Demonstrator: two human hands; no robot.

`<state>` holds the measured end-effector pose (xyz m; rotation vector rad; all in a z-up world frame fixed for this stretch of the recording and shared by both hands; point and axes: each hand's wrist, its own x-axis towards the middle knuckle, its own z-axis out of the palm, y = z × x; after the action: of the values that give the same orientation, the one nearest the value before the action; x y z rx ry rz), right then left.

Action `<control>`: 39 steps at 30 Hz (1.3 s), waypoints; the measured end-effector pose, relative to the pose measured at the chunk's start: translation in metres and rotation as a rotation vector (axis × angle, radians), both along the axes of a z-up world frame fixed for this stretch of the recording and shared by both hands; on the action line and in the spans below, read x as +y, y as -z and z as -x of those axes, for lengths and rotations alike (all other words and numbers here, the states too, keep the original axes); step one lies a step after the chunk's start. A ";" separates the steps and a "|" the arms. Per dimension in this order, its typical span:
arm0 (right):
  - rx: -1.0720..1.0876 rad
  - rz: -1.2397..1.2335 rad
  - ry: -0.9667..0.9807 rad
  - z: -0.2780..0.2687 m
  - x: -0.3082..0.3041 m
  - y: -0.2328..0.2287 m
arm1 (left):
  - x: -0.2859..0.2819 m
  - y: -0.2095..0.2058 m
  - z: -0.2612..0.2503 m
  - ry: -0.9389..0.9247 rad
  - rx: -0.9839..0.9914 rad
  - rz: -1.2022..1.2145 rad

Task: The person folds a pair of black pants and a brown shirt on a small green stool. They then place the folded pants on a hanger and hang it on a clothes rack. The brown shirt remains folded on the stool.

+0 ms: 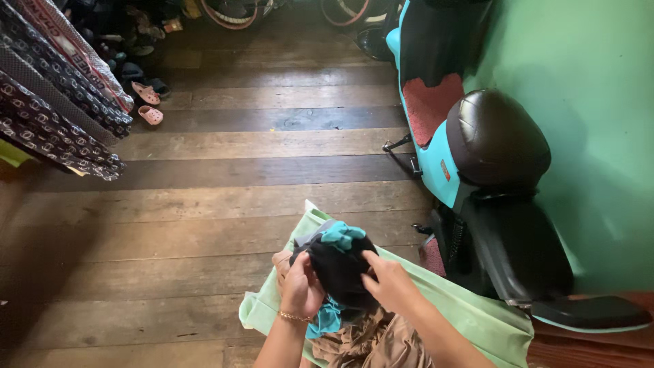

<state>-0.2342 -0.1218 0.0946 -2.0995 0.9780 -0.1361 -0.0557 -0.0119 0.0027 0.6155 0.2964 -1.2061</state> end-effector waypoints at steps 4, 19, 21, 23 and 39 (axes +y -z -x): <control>-0.145 0.054 0.025 0.003 0.003 0.005 | 0.007 0.019 -0.008 0.045 -0.038 -0.121; -0.500 0.234 -0.091 0.010 0.016 -0.022 | 0.001 -0.009 -0.001 0.708 -1.496 -0.463; -0.510 0.231 -0.092 0.014 0.016 -0.022 | 0.004 0.010 0.005 0.656 -1.506 -0.513; -0.468 0.203 -0.046 0.017 0.014 -0.020 | 0.004 0.021 0.008 0.598 -1.382 -0.483; -0.200 0.483 0.149 -0.002 0.021 -0.021 | 0.001 -0.007 0.009 0.315 -0.907 -0.200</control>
<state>-0.2320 -0.1006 0.1159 -2.3795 1.0535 -0.7052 -0.0648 -0.0111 0.0099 1.3462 -0.4681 -1.0780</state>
